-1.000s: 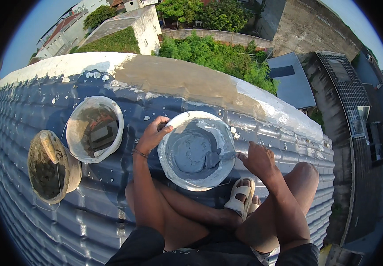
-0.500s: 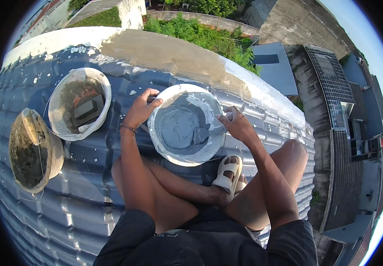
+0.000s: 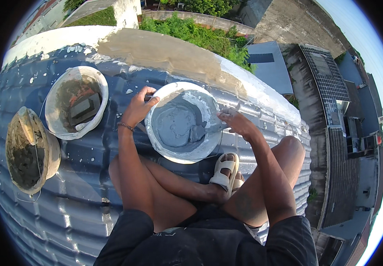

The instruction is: Apply sealant or paint to the ridge of a tiled roof using a brush.

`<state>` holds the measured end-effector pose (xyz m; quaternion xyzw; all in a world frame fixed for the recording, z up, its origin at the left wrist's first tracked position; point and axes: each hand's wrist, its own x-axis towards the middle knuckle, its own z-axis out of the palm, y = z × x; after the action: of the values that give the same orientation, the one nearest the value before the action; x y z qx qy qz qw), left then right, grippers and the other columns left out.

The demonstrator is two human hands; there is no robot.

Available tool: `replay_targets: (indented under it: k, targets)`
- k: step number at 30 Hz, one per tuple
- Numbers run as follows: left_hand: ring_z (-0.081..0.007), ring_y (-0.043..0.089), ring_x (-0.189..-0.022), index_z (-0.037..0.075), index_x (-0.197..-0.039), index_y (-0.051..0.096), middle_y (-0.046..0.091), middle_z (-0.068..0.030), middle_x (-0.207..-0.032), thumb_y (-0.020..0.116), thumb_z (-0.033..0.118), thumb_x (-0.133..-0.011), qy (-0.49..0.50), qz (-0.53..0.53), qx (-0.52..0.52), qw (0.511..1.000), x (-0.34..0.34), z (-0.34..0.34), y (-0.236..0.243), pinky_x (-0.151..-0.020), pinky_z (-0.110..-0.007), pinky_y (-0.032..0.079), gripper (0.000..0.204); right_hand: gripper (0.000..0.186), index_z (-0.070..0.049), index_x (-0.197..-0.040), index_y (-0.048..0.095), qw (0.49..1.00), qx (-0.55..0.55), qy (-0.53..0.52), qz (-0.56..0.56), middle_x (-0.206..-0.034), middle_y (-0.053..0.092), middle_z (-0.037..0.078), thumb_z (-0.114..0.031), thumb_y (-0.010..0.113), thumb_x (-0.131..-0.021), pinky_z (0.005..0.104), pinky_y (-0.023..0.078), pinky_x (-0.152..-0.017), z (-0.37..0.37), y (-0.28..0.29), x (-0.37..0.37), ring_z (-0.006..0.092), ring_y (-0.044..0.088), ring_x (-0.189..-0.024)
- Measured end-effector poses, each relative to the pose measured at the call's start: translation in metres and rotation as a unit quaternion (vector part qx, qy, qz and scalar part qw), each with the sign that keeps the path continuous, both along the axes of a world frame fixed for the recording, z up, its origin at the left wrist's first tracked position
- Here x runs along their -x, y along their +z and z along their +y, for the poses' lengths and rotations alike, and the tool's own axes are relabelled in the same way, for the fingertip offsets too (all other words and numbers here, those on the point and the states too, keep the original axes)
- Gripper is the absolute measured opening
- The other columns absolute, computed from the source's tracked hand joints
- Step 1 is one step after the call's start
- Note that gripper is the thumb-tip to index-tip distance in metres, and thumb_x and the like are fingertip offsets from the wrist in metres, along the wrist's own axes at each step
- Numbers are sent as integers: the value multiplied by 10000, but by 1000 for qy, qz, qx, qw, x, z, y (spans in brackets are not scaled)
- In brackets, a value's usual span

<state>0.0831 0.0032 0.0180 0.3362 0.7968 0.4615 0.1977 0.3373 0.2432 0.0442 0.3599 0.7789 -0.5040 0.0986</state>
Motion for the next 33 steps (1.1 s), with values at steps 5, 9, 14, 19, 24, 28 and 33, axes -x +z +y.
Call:
replay_targets:
  k: [5, 9, 14, 19, 24, 28, 33]
  targets:
    - [-295, 646, -1062, 23, -1160, 592, 673, -164, -1128, 675, 297, -871, 3, 1, 0, 1000, -1, -1, 0, -917, -364, 485, 407, 653, -61, -1376, 463, 999, 35, -25, 10, -1262, 573, 174, -540, 557, -943, 441, 542, -867, 8, 3, -3, 271, 584, -1103]
    - [-303, 644, -1063, 24, -1159, 592, 669, -170, -1135, 667, 299, -873, 2, -2, -13, 1000, -1, -2, 3, -920, -366, 482, 404, 713, -54, -1417, 399, 996, 86, -11, -10, -1341, 516, 166, -558, 555, -938, 423, 560, -823, 4, 4, -10, 286, 588, -1089]
    - [-271, 627, -1107, 23, -1189, 586, 658, -151, -1173, 656, 287, -895, -4, 9, 6, 1000, -2, -3, 3, -945, -354, 472, 401, 707, -10, -1376, 404, 991, 128, -41, -16, -1192, 536, 152, -546, 560, -943, 364, 568, -751, -6, 11, -14, 218, 613, -943]
    - [-272, 632, -1084, 22, -1183, 585, 658, -148, -1165, 657, 287, -896, -5, 11, -7, 1000, 1, -3, -1, -934, -356, 473, 397, 597, -8, -1381, 392, 984, 132, -84, 89, -1062, 585, 131, -433, 540, -990, 332, 555, -717, -7, 25, -12, 210, 637, -863]
    - [-273, 631, -1072, 20, -1179, 583, 658, -150, -1159, 655, 289, -898, -13, 24, -9, 1000, 0, -3, -2, -926, -359, 474, 396, 440, 17, -1418, 360, 920, 240, -119, 286, -1084, 635, 169, -221, 354, -1047, 312, 554, -725, -14, 9, -16, 222, 664, -842]
    - [-276, 625, -1087, 24, -1184, 584, 658, -151, -1158, 653, 287, -897, -8, 17, -14, 1000, 0, -3, 0, -933, -359, 470, 395, 422, 11, -1403, 383, 911, 258, -190, 261, -1048, 665, 144, -200, 340, -1039, 309, 549, -748, 0, -2, -19, 193, 662, -852]
    - [-279, 626, -1096, 21, -1191, 581, 656, -152, -1167, 653, 291, -897, -14, 28, -8, 999, 1, -3, 0, -940, -359, 469, 405, 346, -16, -1303, 482, 894, 300, -198, 268, -1028, 678, 100, -225, 440, -1030, 289, 530, -752, -2, 5, -10, 146, 649, -864]
